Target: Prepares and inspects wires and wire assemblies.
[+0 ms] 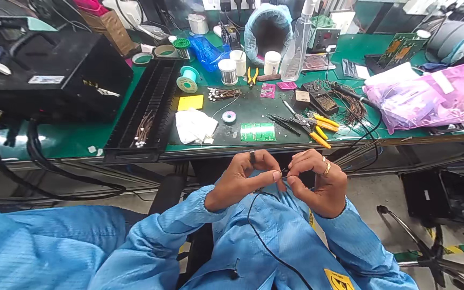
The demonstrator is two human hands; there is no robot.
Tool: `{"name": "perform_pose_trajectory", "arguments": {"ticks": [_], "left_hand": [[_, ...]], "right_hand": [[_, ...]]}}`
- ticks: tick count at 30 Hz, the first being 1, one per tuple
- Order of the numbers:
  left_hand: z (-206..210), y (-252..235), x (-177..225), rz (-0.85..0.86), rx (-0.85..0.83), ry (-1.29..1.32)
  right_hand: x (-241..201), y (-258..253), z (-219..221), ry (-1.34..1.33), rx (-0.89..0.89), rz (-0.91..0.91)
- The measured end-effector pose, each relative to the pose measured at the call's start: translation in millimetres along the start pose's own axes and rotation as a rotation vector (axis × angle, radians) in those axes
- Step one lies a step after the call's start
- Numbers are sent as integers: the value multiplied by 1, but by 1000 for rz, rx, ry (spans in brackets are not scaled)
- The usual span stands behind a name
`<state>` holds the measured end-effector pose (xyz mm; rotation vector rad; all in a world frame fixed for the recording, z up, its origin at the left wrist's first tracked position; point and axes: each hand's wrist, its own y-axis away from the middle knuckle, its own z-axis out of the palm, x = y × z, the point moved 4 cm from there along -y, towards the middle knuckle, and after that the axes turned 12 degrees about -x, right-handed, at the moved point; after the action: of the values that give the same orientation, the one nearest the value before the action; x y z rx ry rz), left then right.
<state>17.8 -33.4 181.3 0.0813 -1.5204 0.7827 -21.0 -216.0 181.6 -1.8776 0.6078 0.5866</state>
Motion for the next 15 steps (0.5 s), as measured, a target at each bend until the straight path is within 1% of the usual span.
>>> {"name": "perform_pose_trajectory", "arguments": {"ticks": [5, 8, 12, 15], "left_hand": [[3, -2, -9, -14, 30, -75], [-2, 3, -7, 8, 104, -128], [0, -4, -11, 37, 135, -159], [-5, 6, -3, 52, 181, -221]], "right_hand": [[0, 3, -3, 165, 98, -12], [0, 1, 2, 170, 106, -17], [-1, 6, -1, 174, 168, -22], [3, 2, 10, 146, 148, -33]]}}
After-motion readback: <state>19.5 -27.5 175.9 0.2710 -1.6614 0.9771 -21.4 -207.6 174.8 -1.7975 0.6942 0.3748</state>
